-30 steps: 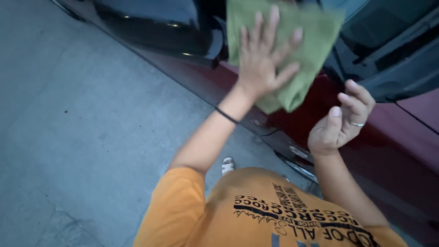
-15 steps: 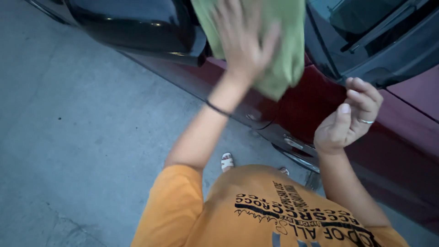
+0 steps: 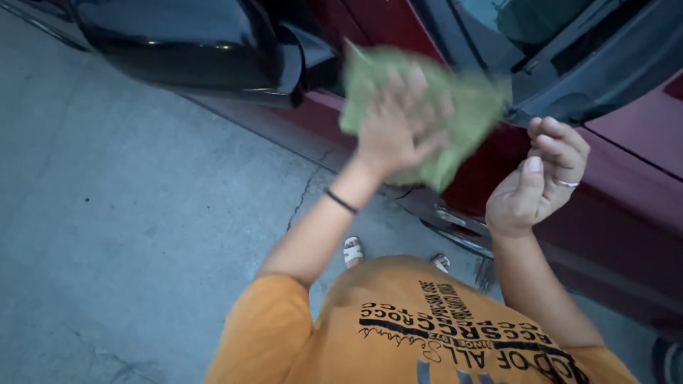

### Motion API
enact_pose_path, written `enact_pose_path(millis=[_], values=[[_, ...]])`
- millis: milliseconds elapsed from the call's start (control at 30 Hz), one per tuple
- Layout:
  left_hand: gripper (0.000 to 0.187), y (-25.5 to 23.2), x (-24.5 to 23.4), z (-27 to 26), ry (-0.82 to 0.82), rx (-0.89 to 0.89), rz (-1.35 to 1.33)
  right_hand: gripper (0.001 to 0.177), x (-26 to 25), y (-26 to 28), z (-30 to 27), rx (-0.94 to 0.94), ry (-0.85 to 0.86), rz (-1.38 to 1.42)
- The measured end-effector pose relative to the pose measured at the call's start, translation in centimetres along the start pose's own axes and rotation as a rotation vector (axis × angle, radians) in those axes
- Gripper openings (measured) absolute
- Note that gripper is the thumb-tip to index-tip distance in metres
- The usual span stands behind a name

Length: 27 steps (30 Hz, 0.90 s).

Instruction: The person wipes the front bumper and hood of a maroon car using a green cloth. They move the cloth back and forth across the surface, occasionally switching hands and adjusting the cloth's position.

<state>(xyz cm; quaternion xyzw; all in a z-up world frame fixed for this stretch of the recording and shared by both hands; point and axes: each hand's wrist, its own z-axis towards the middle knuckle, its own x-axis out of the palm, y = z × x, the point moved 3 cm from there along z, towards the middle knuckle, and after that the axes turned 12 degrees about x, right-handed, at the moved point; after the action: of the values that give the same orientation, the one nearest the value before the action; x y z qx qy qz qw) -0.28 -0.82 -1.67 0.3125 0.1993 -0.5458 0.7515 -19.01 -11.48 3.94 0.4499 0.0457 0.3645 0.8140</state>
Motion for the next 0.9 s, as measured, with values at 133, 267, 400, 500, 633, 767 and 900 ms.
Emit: enact_pose_path(millis=[133, 267, 400, 500, 633, 767, 900], values=[[0.076, 2.3, -8.6, 8.0, 1.02, -0.424, -0.104, 0.02, -1.0, 0.4, -0.6, 0.009, -0.062, -0.006], [0.062, -4.9, 0.0, 0.7, 0.259, -0.016, 0.0, 0.02, -3.0, 1.2, -0.2, -0.007, -0.116, -0.031], [0.063, -11.9, 1.4, -0.9, 0.007, 0.29, 0.015, 0.022, -7.3, 2.7, 0.1, -0.043, -0.235, -0.044], [0.058, -14.3, 1.0, 3.2, 0.033, 0.352, -0.009, 0.019, -10.5, 4.0, -0.2, -0.072, -0.345, -0.062], [0.057, -18.2, -0.8, 10.7, 0.116, 0.336, -0.218, 0.02, -10.3, 8.2, 0.4, -0.181, -0.426, -0.177], [0.064, -19.7, -2.0, 14.8, -0.096, 0.064, -1.03, 0.053, -13.1, 5.0, -0.2, 0.055, -0.232, -0.175], [0.069, -20.1, -3.1, 16.7, -0.267, -0.009, -1.471, 0.05, -16.9, 2.9, 0.2, 0.102, 0.05, -1.589]])
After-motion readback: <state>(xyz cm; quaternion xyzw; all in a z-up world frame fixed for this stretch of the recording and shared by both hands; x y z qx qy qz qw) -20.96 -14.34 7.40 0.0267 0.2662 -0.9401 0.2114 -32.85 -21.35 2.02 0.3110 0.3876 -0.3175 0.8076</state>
